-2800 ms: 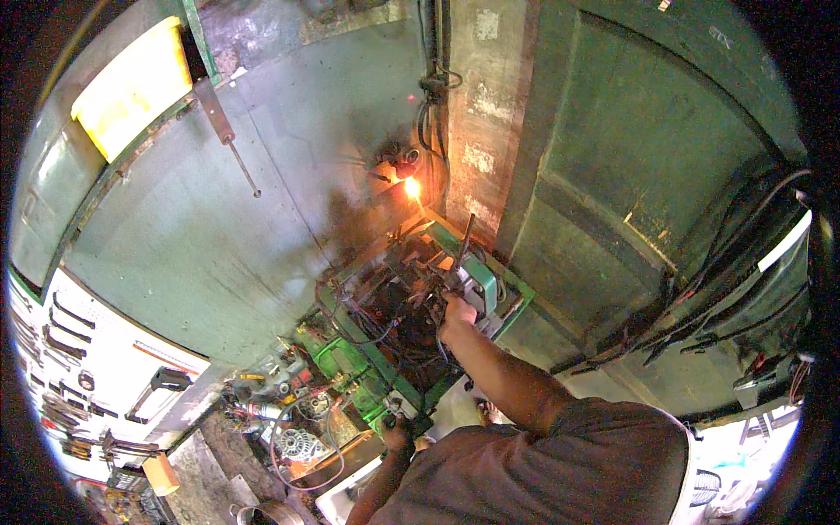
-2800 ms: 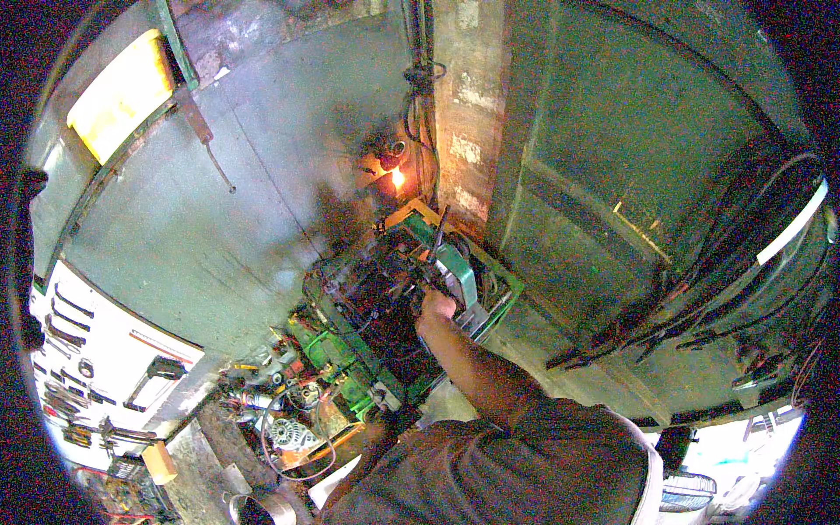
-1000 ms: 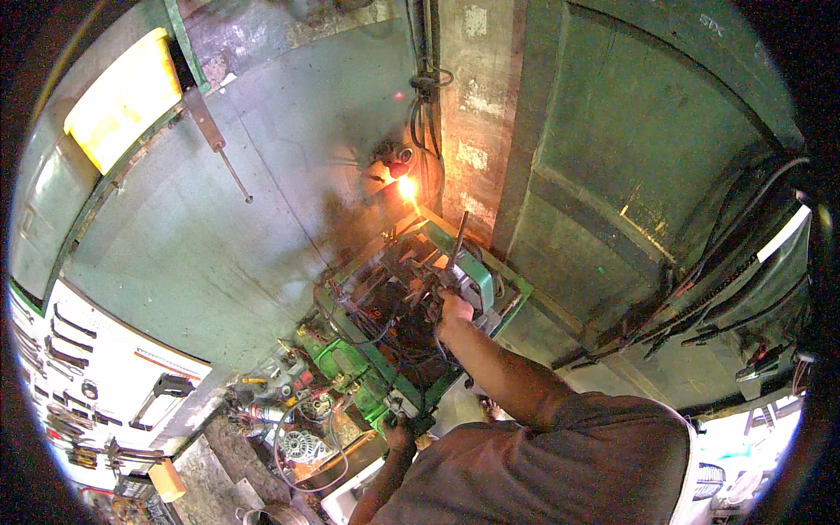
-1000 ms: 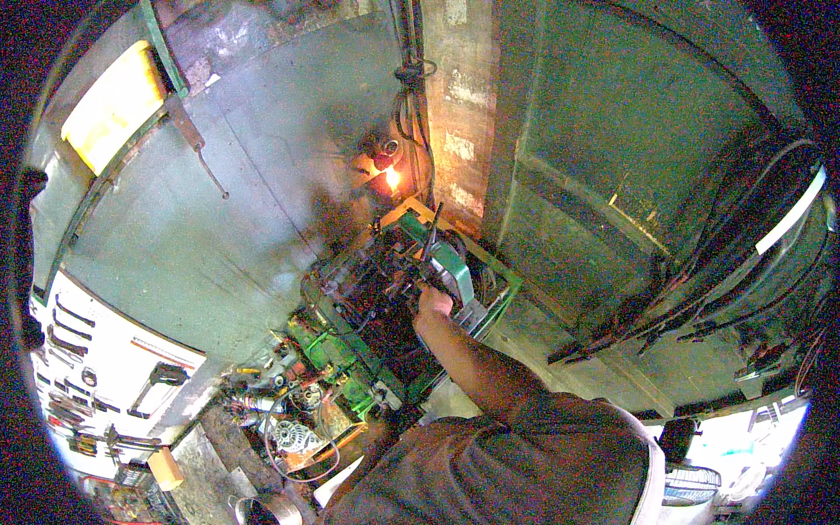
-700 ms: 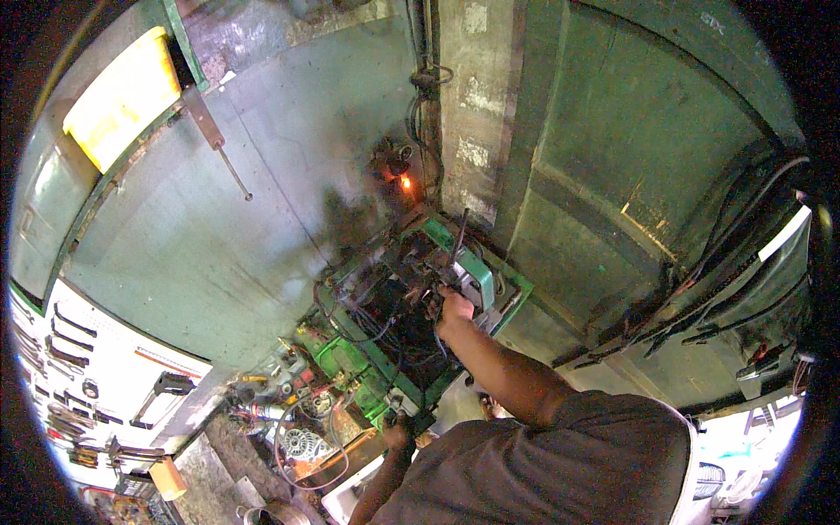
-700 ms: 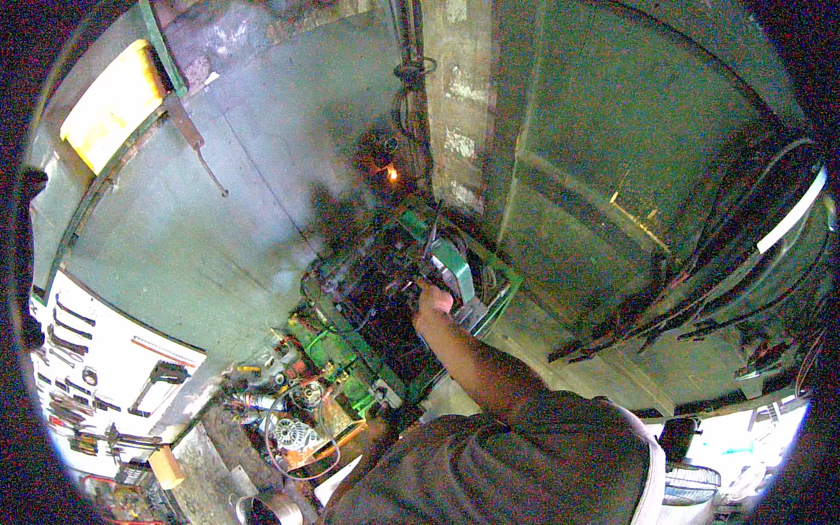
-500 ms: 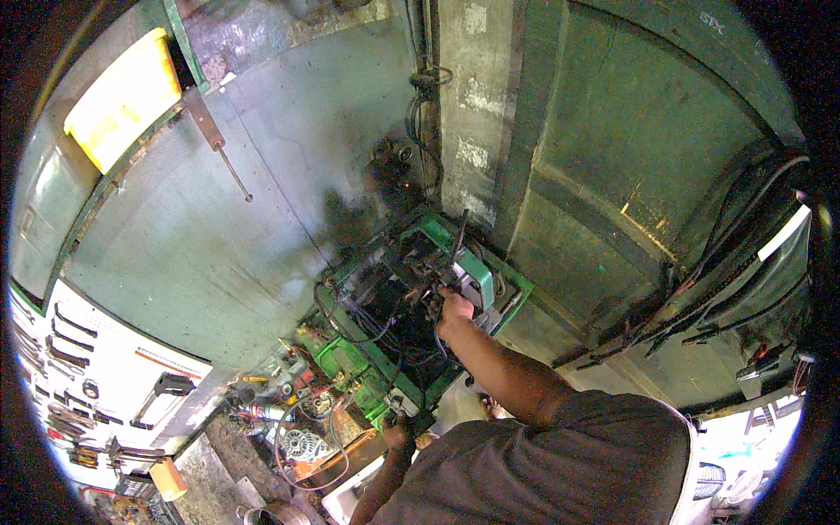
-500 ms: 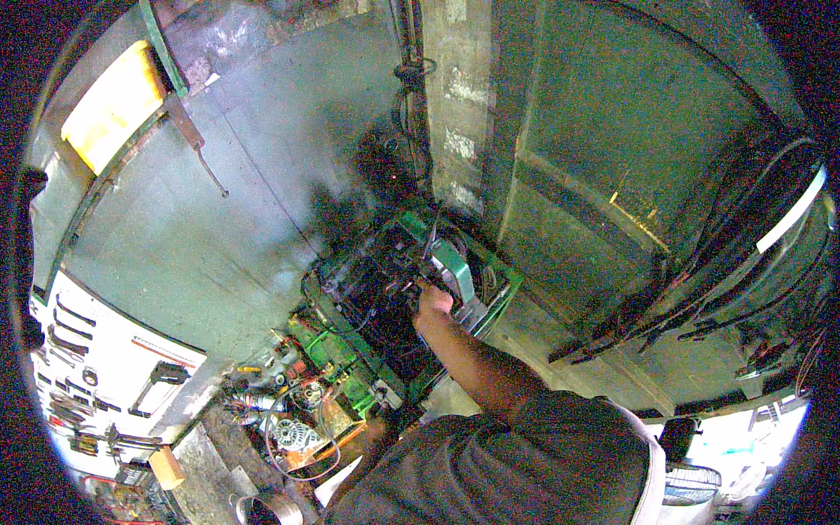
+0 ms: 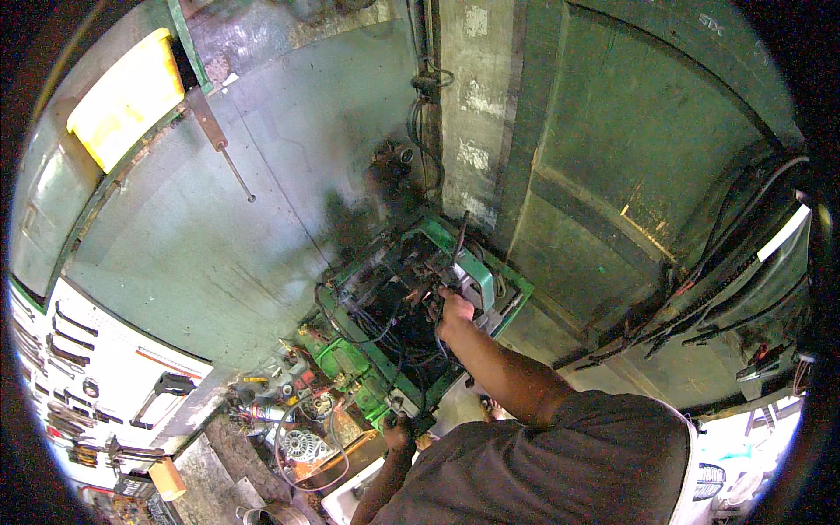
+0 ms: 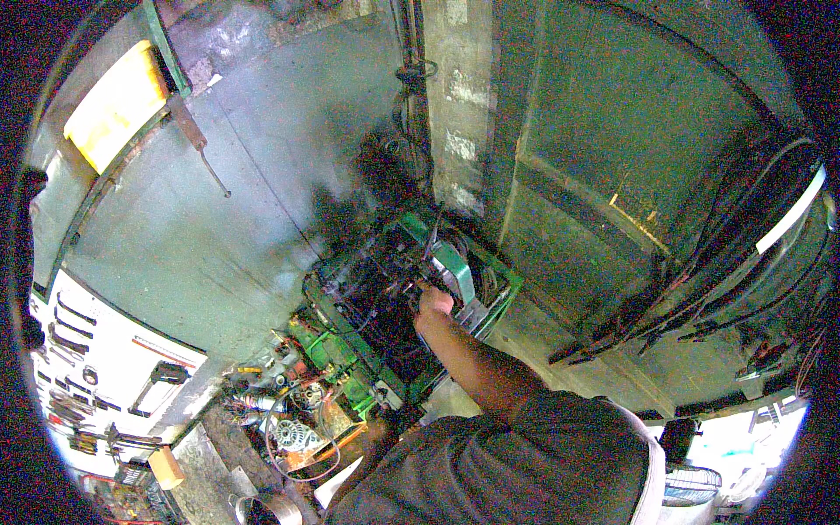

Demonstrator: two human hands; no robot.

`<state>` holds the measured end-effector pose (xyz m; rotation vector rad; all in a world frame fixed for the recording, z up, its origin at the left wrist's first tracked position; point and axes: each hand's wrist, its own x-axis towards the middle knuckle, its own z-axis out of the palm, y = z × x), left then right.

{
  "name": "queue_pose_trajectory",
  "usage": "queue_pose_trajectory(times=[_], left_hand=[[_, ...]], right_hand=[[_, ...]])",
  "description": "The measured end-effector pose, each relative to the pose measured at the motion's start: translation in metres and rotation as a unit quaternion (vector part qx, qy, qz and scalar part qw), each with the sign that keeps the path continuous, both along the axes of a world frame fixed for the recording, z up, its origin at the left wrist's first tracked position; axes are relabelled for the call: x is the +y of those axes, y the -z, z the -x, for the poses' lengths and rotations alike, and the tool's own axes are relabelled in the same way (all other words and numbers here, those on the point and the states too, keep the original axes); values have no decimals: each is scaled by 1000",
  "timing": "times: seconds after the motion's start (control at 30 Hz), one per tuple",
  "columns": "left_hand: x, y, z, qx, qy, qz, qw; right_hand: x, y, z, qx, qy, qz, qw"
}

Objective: The person cleans a metal part with a cloth, then moves to a welding station to weld a metal component. They adjust the welding torch and cables, then weld the part again while sparks are visible.

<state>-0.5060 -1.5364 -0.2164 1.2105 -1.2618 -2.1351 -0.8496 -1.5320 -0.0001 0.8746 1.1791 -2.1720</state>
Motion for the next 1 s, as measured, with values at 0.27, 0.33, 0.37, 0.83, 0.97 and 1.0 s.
queue_pose_trajectory(times=[0.27, 0.33, 0.37, 0.83, 0.97, 1.0], left_hand=[[6, -22, 5, 74, -15, -9, 997], [4, -23, 4, 81, 17, -16, 996], [3, -24, 4, 82, 19, -22, 996], [5, -66, 10, -100, 14, 21, 995], [4, -66, 8, -69, 18, 35, 997], [4, -65, 7, -59, 21, 48, 997]], right_hand=[[-1, -3, 0, -2, 4, -11, 1000], [-1, -3, -1, 4, 4, -1, 1000], [-1, -2, -1, 3, 4, 2, 1000], [-4, 9, 5, -4, 15, -10, 1000], [-4, 9, 5, 7, 18, -4, 1000], [-4, 8, 5, 10, 20, 12, 1000]])
